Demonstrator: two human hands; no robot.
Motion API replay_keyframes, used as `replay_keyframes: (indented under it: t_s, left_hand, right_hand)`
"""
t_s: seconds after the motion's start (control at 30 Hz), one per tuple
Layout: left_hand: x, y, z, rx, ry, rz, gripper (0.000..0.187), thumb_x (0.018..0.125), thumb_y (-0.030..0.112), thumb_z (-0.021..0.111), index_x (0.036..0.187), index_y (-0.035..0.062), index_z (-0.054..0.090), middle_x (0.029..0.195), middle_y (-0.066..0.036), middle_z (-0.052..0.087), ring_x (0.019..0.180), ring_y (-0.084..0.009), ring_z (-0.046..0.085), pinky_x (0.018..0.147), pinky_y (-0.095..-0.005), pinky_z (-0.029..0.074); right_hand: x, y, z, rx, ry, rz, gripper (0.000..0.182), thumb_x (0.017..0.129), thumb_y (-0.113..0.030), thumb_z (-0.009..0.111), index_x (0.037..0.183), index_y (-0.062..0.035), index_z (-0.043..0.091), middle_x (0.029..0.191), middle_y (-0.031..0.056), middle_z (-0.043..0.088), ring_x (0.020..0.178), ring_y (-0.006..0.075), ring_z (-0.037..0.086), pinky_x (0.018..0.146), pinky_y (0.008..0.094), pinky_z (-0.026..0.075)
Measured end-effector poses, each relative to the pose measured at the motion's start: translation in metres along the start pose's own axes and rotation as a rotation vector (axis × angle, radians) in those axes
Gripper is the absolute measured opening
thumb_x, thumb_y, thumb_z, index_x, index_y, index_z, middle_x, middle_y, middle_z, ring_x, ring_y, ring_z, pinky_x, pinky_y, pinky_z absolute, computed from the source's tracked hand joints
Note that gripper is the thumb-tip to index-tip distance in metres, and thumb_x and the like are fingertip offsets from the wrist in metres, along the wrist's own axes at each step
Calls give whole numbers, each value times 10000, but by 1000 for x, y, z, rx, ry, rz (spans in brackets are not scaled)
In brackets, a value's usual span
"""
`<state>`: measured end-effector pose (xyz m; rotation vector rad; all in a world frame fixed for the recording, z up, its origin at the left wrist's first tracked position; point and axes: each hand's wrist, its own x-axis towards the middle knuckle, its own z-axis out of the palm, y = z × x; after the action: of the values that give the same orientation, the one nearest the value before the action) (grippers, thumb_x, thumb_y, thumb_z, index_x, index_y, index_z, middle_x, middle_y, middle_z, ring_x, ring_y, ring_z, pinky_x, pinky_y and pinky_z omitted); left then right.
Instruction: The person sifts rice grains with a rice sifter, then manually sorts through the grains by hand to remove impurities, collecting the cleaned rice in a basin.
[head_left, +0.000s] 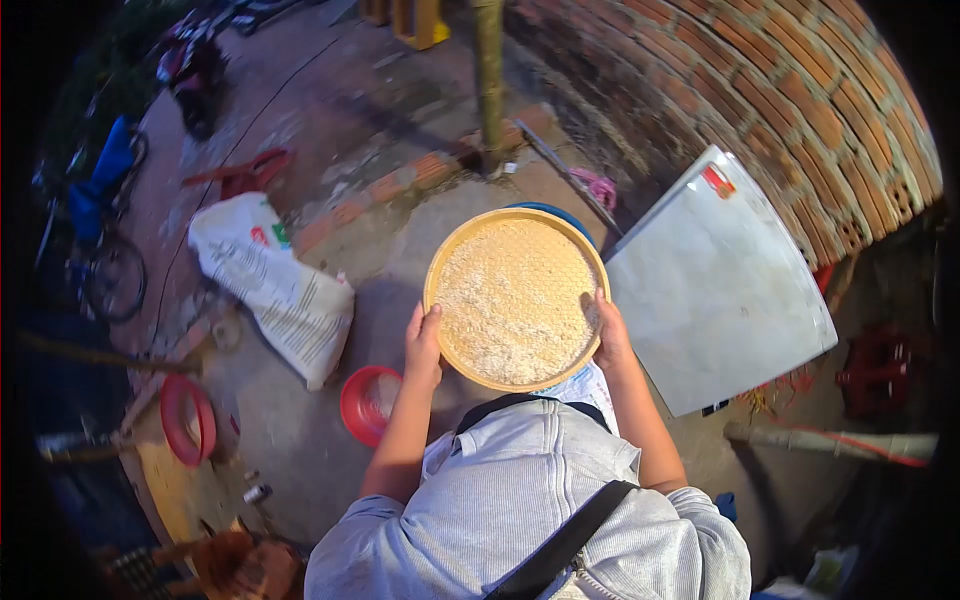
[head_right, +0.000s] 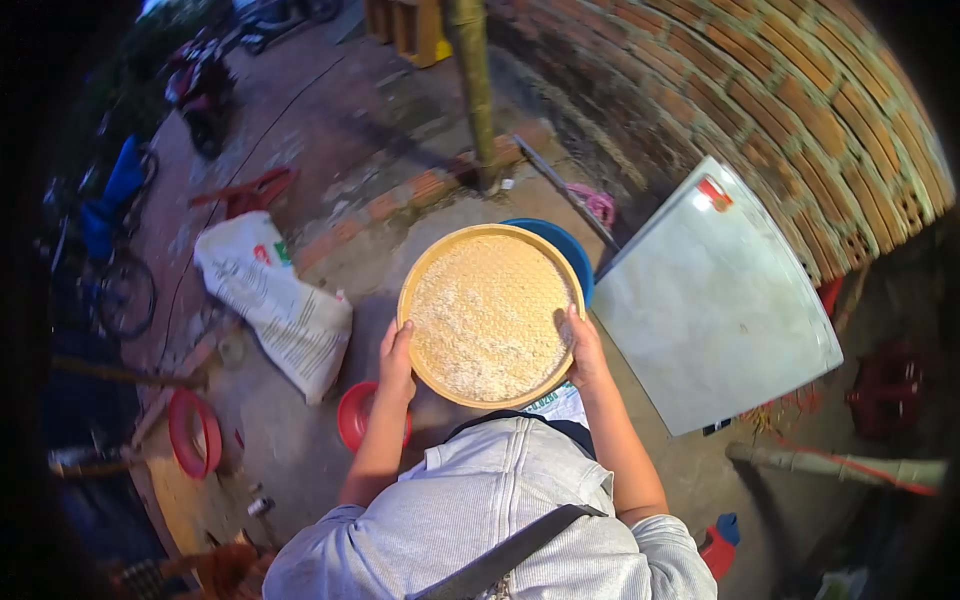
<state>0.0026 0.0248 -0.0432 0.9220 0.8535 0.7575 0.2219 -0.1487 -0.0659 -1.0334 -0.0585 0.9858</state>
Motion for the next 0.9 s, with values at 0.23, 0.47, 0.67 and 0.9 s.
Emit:
replay_keyframes:
  t_s: [0.23,0.47,0.67,0.9]
  left_hand:
    - [24,-15,88,432,-447,278,528,941,196,467,1389,-2,270,1382,-167,370,1270,-256,368,1033,-338,306]
    - [-6,-8,185,1265,-710,921,645,905,275,500,1414,8,207,1463,-263,134,1356,-438,104,1102,-469,128]
    - [-32,-47,217,1395,-983,837,646,916,353,456,1395,-22,238,1452,-285,142,1354,-449,85,1107,-462,112]
    - [-67,-68,214,1080,-1347,960,452,833,134,555,1239,-47,474,1346,-212,410,1276,-351,353,1047,-372,320]
  right_hand:
    - [-60,-41,-52,220,132,-248,369,952,-304,438,1175,-15,495,1091,104,594,981,193,587,844,340,488]
    - [-91,-44,-86,408,238,-437,401,957,-301,409,1199,12,477,1130,148,581,1003,243,592,868,370,494]
    - [-99,-44,-97,463,287,-554,410,964,-303,380,1209,13,473,1140,153,578,1033,252,577,905,382,467]
    - [-89,-34,-101,609,318,-463,404,965,-296,370,1223,2,460,1188,149,551,1074,262,550,934,388,436]
